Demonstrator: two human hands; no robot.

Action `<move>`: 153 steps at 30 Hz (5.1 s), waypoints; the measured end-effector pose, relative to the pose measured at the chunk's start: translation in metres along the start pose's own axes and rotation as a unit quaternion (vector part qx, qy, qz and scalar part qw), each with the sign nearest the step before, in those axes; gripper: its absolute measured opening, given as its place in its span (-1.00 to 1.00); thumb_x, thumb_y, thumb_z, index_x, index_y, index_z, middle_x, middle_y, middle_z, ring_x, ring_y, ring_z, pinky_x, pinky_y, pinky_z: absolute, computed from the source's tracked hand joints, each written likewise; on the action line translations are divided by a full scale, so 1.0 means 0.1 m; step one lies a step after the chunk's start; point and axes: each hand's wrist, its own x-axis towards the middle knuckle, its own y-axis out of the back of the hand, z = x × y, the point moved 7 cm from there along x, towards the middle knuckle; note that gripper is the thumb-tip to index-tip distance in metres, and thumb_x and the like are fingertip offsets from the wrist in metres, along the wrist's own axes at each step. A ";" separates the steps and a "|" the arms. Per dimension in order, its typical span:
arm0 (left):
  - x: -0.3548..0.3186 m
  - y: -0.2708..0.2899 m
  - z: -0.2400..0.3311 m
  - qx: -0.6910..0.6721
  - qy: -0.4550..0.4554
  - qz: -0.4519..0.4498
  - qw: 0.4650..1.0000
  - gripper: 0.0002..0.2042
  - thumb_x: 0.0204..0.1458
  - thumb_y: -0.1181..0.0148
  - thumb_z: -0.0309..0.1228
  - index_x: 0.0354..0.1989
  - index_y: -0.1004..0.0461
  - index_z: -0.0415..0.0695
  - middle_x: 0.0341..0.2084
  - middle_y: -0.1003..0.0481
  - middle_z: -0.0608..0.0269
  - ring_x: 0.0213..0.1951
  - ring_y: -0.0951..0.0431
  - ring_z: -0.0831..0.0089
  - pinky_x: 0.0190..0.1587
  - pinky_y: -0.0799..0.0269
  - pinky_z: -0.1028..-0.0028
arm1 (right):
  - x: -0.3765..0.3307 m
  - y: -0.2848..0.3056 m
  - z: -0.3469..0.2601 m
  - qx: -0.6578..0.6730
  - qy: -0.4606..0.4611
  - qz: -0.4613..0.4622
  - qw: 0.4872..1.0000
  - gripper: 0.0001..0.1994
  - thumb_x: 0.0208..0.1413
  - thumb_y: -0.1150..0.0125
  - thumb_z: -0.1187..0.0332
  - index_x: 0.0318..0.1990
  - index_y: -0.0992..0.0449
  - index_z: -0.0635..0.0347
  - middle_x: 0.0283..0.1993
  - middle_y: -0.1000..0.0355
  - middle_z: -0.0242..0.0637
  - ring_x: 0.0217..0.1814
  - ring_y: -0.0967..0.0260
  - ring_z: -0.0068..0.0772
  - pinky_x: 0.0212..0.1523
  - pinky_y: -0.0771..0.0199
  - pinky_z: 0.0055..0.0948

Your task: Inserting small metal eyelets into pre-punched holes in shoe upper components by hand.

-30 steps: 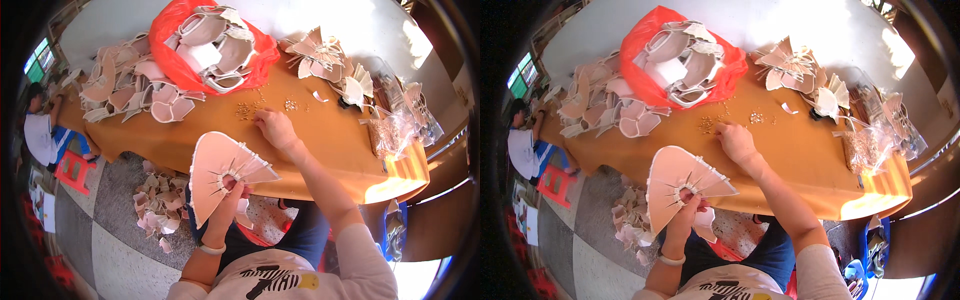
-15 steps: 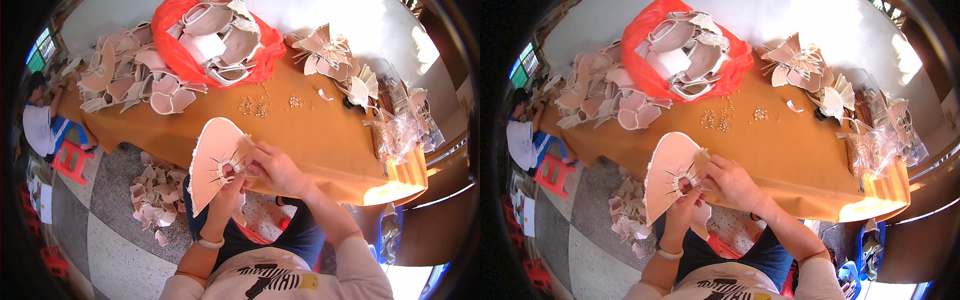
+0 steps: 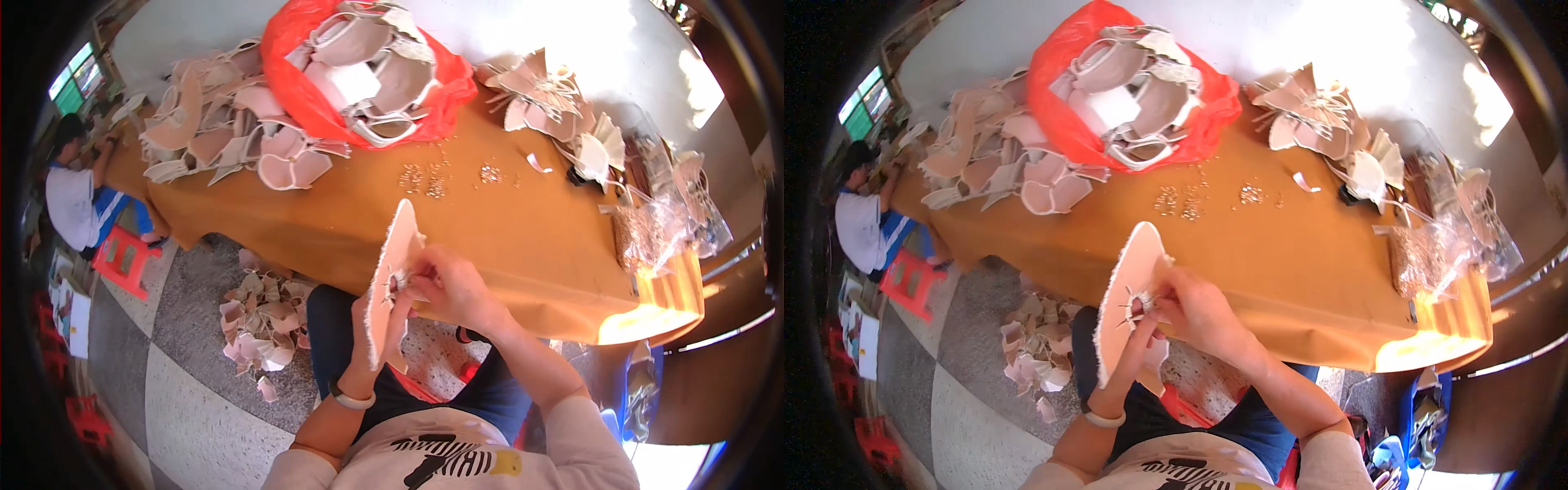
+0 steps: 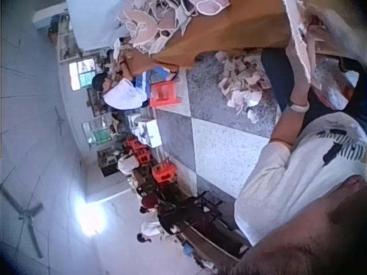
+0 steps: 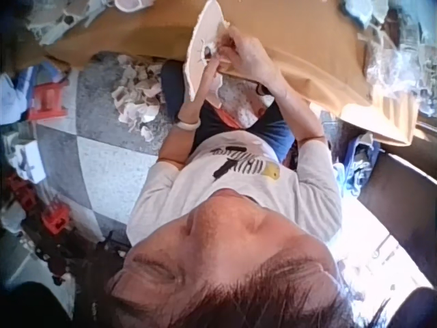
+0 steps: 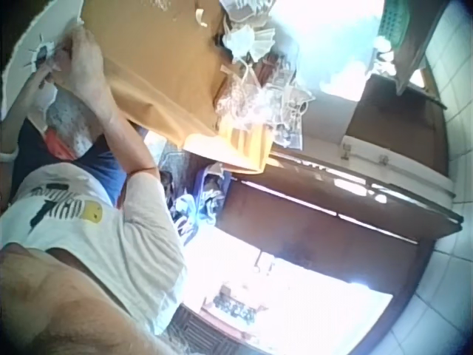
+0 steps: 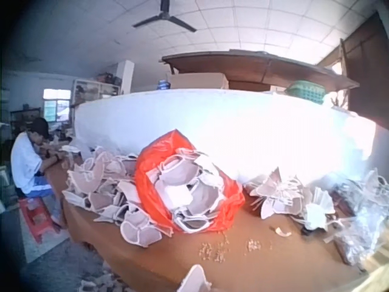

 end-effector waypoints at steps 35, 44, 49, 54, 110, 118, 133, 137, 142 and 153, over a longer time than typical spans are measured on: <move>0.11 0.13 0.01 -0.116 0.009 0.000 0.993 -0.36 -0.01 -0.26 -0.60 0.29 -0.18 -0.08 -0.24 -0.41 0.36 -0.46 -0.47 0.67 -0.58 -0.41 0.63 | 0.50 0.79 0.63 0.167 -0.138 0.132 0.967 -0.89 0.15 -0.20 0.48 -0.40 -0.48 0.32 -0.53 -0.45 -0.32 -0.59 -0.40 -0.59 -0.58 -0.44 -0.59; 0.03 -0.16 0.16 -0.097 0.122 -0.051 0.987 -0.73 0.02 -0.32 -0.53 -0.12 -0.43 -0.15 -0.51 -0.46 0.39 -0.67 -0.41 0.66 -0.69 -0.21 0.70 | -0.06 0.25 0.24 0.292 -0.139 -0.079 0.943 -0.87 0.14 -0.21 0.59 -0.16 -0.60 0.32 -0.28 -0.55 -0.24 -0.24 -0.54 -0.45 -0.21 -0.56 -0.50; -0.06 -0.24 0.18 -0.104 0.126 -0.055 0.985 -0.70 0.00 -0.33 -0.53 -0.10 -0.42 -0.16 -0.48 -0.47 0.35 -0.65 -0.41 0.66 -0.68 -0.22 0.69 | -0.16 0.28 0.02 0.152 0.021 0.004 0.988 -0.87 0.02 -0.35 0.58 -0.27 -0.66 0.17 -0.25 -0.39 -0.40 -0.22 -0.34 -0.56 -0.21 -0.38 -0.55; -0.10 -0.23 0.19 -0.109 0.145 -0.060 0.982 -0.68 0.01 -0.30 -0.53 -0.05 -0.40 -0.16 -0.43 -0.47 0.34 -0.64 -0.40 0.65 -0.66 -0.24 0.67 | -0.19 0.27 0.13 0.165 -0.037 0.024 0.985 -0.88 -0.01 -0.37 0.57 -0.29 -0.65 0.18 -0.24 -0.36 -0.42 -0.23 -0.33 -0.57 -0.24 -0.36 -0.56; 0.31 0.02 -0.07 0.019 0.005 0.005 1.000 -0.82 0.09 -0.29 -0.46 -0.19 -0.58 -0.30 -0.43 -0.57 0.38 -0.43 -0.47 0.73 -0.39 -0.38 0.64 | 0.17 0.52 0.41 0.161 -0.083 0.044 0.982 -0.91 0.02 -0.30 0.55 -0.29 -0.59 0.30 -0.38 -0.56 -0.27 -0.36 -0.50 -0.55 -0.29 -0.51 -0.52; 0.15 -0.14 0.04 -0.031 0.022 -0.005 0.999 -0.85 0.11 -0.27 -0.47 -0.21 -0.54 -0.28 -0.47 -0.51 0.43 -0.47 -0.42 0.74 -0.44 -0.35 0.64 | -0.10 0.30 0.11 0.067 0.010 0.063 0.996 -0.90 -0.02 -0.33 0.58 -0.33 -0.62 0.20 -0.37 -0.45 -0.38 -0.37 -0.39 -0.59 -0.33 -0.40 -0.54; -0.05 -0.26 0.24 0.019 0.051 -0.066 0.996 -0.85 0.16 -0.21 -0.46 -0.18 -0.58 -0.27 -0.48 -0.54 0.36 -0.63 -0.40 0.73 -0.66 -0.28 0.68 | -0.20 0.51 0.18 -0.076 -0.046 0.215 0.973 -0.35 -0.38 -0.60 0.41 -0.03 -0.38 0.16 -0.24 -0.42 -0.27 -0.21 -0.41 -0.30 -0.10 -0.43 -0.38; -0.08 -0.15 0.20 0.038 0.053 -0.054 0.996 -0.87 0.14 -0.24 -0.47 -0.19 -0.59 -0.23 -0.50 -0.55 0.40 -0.65 -0.39 0.76 -0.70 -0.24 0.71 | -0.22 0.46 0.22 0.020 -0.120 0.150 0.981 -0.33 -0.37 -0.58 0.33 -0.03 -0.32 0.16 -0.15 -0.47 -0.08 -0.08 -0.47 0.05 -0.03 -0.45 -0.19; -0.01 0.00 0.13 0.021 0.061 -0.031 0.997 -0.88 0.12 -0.28 -0.44 -0.22 -0.59 -0.18 -0.51 -0.54 0.43 -0.61 -0.43 0.75 -0.68 -0.29 0.71 | 0.14 0.64 0.46 0.052 -0.099 0.093 0.989 -0.53 -0.15 -0.47 0.28 -0.06 -0.49 0.23 -0.21 -0.53 -0.03 -0.13 -0.52 -0.02 -0.09 -0.50 -0.22; -0.01 0.08 -0.15 -0.065 0.082 -0.046 0.993 -0.77 0.11 -0.29 -0.44 -0.07 -0.52 -0.19 -0.24 -0.56 0.36 -0.22 -0.52 0.62 -0.17 -0.44 0.57 | 1.10 0.89 0.96 -0.226 -0.216 0.147 0.938 -0.83 0.03 -0.24 0.26 -0.30 -0.68 0.08 -0.29 -0.59 -0.14 -0.22 -0.56 -0.04 -0.14 -0.56 -0.21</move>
